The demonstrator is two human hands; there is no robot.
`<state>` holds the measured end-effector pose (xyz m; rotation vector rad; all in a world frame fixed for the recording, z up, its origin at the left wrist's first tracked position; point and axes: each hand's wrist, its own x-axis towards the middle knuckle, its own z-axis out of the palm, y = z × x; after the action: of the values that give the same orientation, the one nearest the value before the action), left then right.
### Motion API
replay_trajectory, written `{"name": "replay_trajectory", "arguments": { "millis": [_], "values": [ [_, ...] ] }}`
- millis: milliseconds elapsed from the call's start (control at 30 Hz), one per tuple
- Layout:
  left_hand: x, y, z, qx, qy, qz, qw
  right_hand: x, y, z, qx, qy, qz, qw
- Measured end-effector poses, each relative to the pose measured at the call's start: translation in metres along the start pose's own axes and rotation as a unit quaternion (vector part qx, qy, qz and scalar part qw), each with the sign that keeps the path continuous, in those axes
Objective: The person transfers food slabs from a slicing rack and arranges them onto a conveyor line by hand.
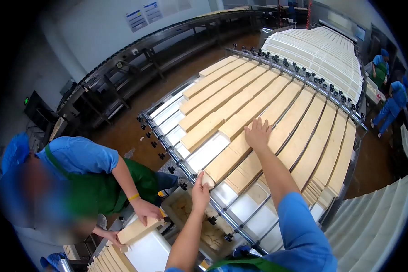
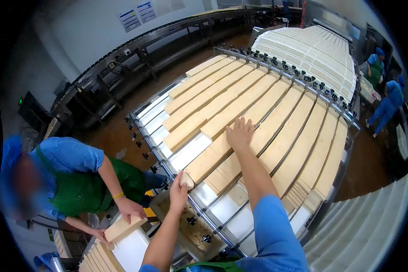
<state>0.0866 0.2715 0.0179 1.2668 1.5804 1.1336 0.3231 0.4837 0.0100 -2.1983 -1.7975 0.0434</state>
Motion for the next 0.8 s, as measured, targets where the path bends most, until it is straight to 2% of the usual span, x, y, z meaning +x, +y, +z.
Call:
{"name": "replay_trajectory", "arguments": {
  "millis": [33,100,167,200,267,300,333,367,433,500,533,567,600,633,667,700,733,767,800],
  "values": [
    [-0.006,-0.002,-0.001,-0.041,0.025,-0.001,0.999,0.004,0.002,0.003,0.011,-0.021,0.006,1.0],
    [-0.018,-0.01,-0.009,0.001,0.05,0.023,0.998,0.012,0.003,0.001,0.01,-0.025,0.001,1.0],
    [-0.031,-0.012,-0.017,-0.009,0.121,0.088,0.989,0.021,0.003,0.0,0.009,-0.028,-0.003,1.0],
    [-0.046,0.008,-0.022,-0.028,0.115,0.019,0.993,0.025,0.002,0.002,-0.03,-0.025,0.003,0.999],
    [-0.062,-0.017,-0.035,-0.038,0.126,0.05,0.99,0.032,0.0,0.004,-0.067,-0.024,0.011,0.997],
    [-0.072,-0.024,-0.042,-0.051,0.14,0.08,0.986,0.037,-0.005,0.002,-0.129,-0.053,0.025,0.99],
    [-0.084,-0.03,-0.049,-0.047,0.138,0.08,0.986,0.037,-0.009,0.002,-0.191,-0.085,0.037,0.977],
    [-0.098,-0.028,-0.054,-0.029,0.152,0.072,0.985,0.035,-0.008,0.003,-0.189,-0.085,0.036,0.978],
    [-0.122,-0.029,-0.066,-0.011,0.171,0.066,0.983,0.032,0.002,0.004,-0.034,-0.066,0.043,0.996],
    [-0.145,-0.033,-0.074,-0.029,0.112,-0.011,0.993,0.025,0.008,-0.006,0.001,-0.034,0.04,0.999],
    [-0.157,-0.032,-0.073,-0.02,0.116,0.0,0.993,0.017,0.007,-0.009,0.036,-0.008,0.043,0.998],
    [-0.164,-0.071,-0.078,0.032,0.116,0.061,0.991,0.012,0.006,-0.006,0.027,0.035,0.027,0.999],
    [-0.175,-0.069,-0.083,0.078,0.107,0.041,0.99,0.007,0.003,-0.002,0.019,0.076,0.006,0.997],
    [-0.188,-0.065,-0.087,0.123,0.105,0.016,0.987,-0.008,-0.002,-0.011,0.054,0.074,-0.036,0.995],
    [-0.199,-0.069,-0.091,0.134,0.129,0.041,0.982,-0.027,-0.011,-0.027,0.093,0.066,-0.086,0.99],
    [-0.212,-0.073,-0.097,0.133,0.17,0.018,0.976,-0.046,-0.015,-0.022,0.114,0.119,-0.133,0.977],
    [-0.224,-0.07,-0.105,0.138,0.187,0.0,0.973,-0.067,-0.02,-0.014,0.139,0.166,-0.183,0.959],
    [-0.236,-0.07,-0.112,0.142,0.203,-0.022,0.969,-0.089,-0.025,-0.019,0.21,0.203,-0.271,0.917],
    [-0.247,-0.079,-0.12,0.142,0.229,-0.032,0.962,-0.113,-0.031,-0.026,0.229,0.165,-0.279,0.918]
  ]
}}
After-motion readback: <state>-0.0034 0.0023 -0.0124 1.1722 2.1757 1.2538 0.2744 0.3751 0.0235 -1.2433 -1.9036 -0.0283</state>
